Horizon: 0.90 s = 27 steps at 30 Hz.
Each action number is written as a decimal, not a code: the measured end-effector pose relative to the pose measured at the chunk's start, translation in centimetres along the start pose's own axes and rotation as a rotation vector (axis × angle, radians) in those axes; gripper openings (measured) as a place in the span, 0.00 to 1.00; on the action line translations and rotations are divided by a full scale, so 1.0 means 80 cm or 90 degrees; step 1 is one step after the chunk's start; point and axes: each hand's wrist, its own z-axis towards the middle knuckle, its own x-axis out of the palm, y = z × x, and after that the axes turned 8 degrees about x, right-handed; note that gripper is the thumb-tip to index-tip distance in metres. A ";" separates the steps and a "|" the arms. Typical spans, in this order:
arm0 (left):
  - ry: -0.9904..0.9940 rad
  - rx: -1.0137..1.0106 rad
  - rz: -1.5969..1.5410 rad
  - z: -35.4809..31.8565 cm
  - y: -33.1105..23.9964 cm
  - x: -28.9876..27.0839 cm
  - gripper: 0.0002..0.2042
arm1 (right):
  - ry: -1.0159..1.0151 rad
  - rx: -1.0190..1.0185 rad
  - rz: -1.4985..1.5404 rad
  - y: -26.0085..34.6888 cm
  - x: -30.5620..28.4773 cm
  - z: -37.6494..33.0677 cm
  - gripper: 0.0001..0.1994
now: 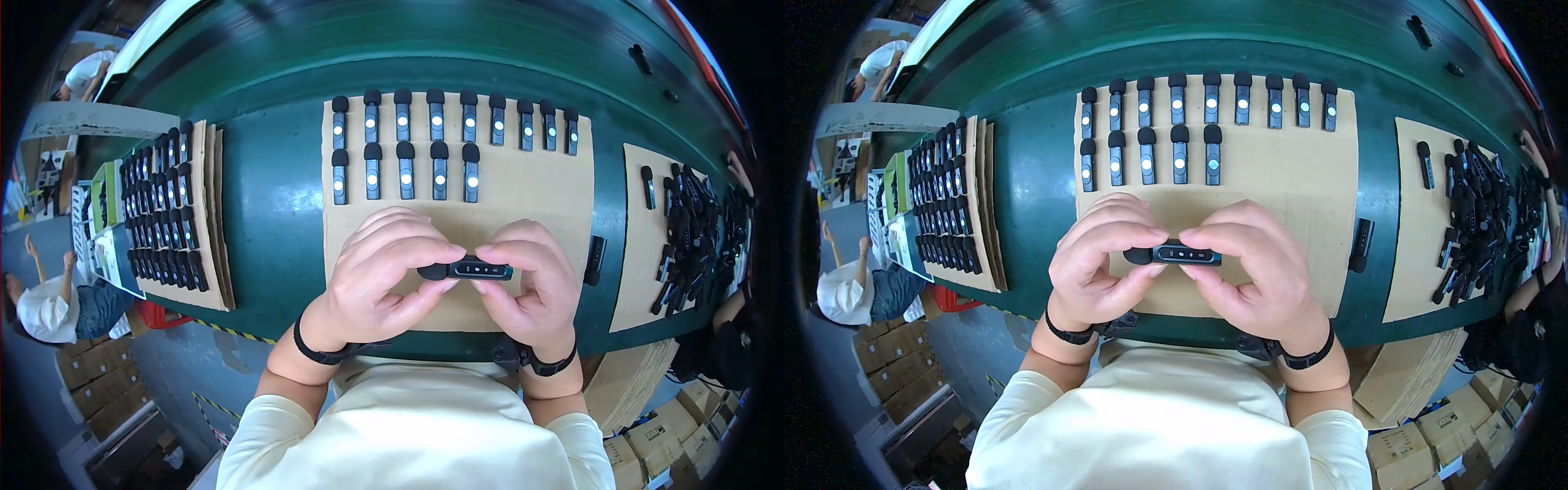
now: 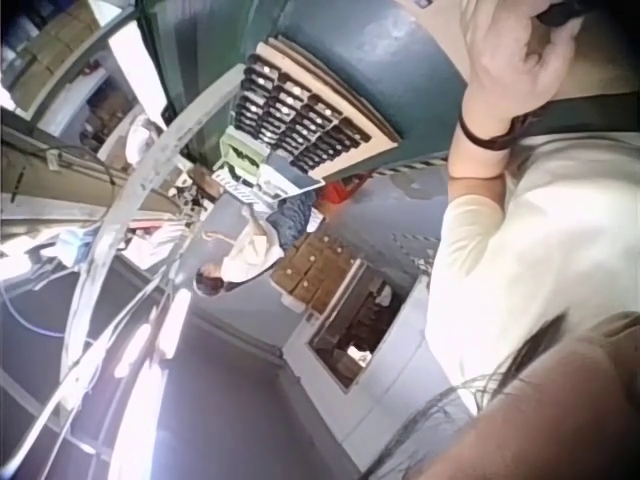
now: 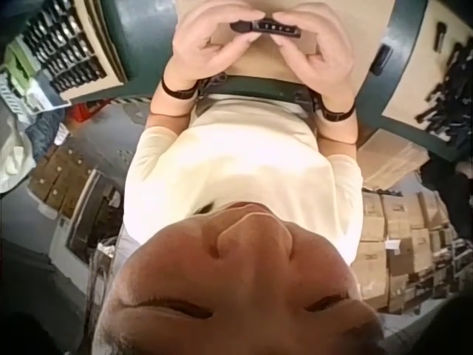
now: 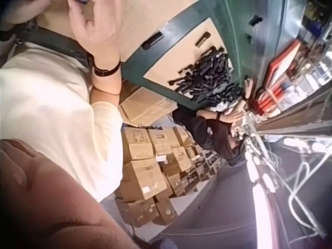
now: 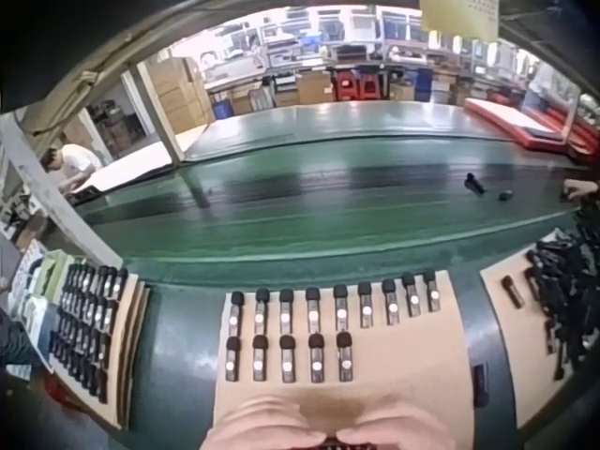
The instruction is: The person places a cardboard sheet on the table, picks up a microphone from a pile, and inspects it while pressing its buttons. They then place the microphone onto the cardboard sheet and repeat the process with several more microphones.
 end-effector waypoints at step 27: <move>-0.013 -0.125 -0.072 -0.002 -0.006 0.003 0.13 | 0.002 0.040 0.083 -0.003 0.003 -0.002 0.15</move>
